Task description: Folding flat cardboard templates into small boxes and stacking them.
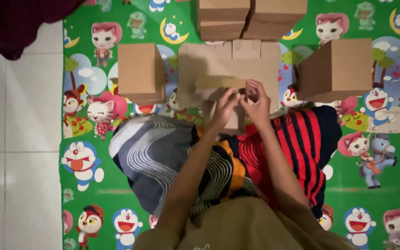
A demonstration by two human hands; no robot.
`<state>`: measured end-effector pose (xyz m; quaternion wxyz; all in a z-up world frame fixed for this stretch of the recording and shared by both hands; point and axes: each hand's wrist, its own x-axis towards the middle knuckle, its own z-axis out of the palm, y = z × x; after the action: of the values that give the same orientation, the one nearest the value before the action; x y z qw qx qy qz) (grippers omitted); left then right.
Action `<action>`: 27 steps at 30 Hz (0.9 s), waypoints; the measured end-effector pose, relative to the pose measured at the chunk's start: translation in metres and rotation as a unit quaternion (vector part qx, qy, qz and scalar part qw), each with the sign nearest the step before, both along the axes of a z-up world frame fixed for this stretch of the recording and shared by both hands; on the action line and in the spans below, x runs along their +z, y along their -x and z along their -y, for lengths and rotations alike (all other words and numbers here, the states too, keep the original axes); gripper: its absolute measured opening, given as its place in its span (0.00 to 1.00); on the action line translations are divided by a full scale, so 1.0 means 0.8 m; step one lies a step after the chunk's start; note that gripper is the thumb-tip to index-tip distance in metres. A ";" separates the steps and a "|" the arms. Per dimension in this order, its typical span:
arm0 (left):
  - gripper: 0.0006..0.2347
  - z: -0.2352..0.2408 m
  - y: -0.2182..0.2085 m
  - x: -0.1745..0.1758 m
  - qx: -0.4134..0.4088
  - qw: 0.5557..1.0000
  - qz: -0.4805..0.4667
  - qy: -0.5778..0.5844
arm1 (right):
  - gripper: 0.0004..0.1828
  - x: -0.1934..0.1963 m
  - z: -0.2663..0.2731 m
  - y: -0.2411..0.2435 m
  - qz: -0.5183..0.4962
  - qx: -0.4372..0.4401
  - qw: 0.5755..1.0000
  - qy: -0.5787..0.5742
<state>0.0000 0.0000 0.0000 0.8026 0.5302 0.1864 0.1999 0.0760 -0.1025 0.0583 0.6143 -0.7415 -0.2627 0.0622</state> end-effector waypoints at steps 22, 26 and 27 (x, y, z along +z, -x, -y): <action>0.18 -0.041 0.071 -0.154 -0.012 0.924 -0.290 -0.248 | 0.14 0.032 -0.073 0.003 0.205 0.137 0.948 0.200; 0.22 -0.026 0.048 -0.305 -0.031 0.886 -0.440 -0.146 | 0.20 -0.125 0.011 0.062 0.096 -0.205 0.973 0.038; 0.22 -0.017 0.051 -0.265 -0.030 0.885 -0.440 -0.146 | 0.20 -0.148 0.026 0.071 0.095 -0.204 0.974 0.038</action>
<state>-0.0411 0.0133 -0.2116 0.5570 0.6804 0.4732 -0.0534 0.0189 -0.1230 -0.0605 0.5579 -0.8045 -0.1608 -0.1254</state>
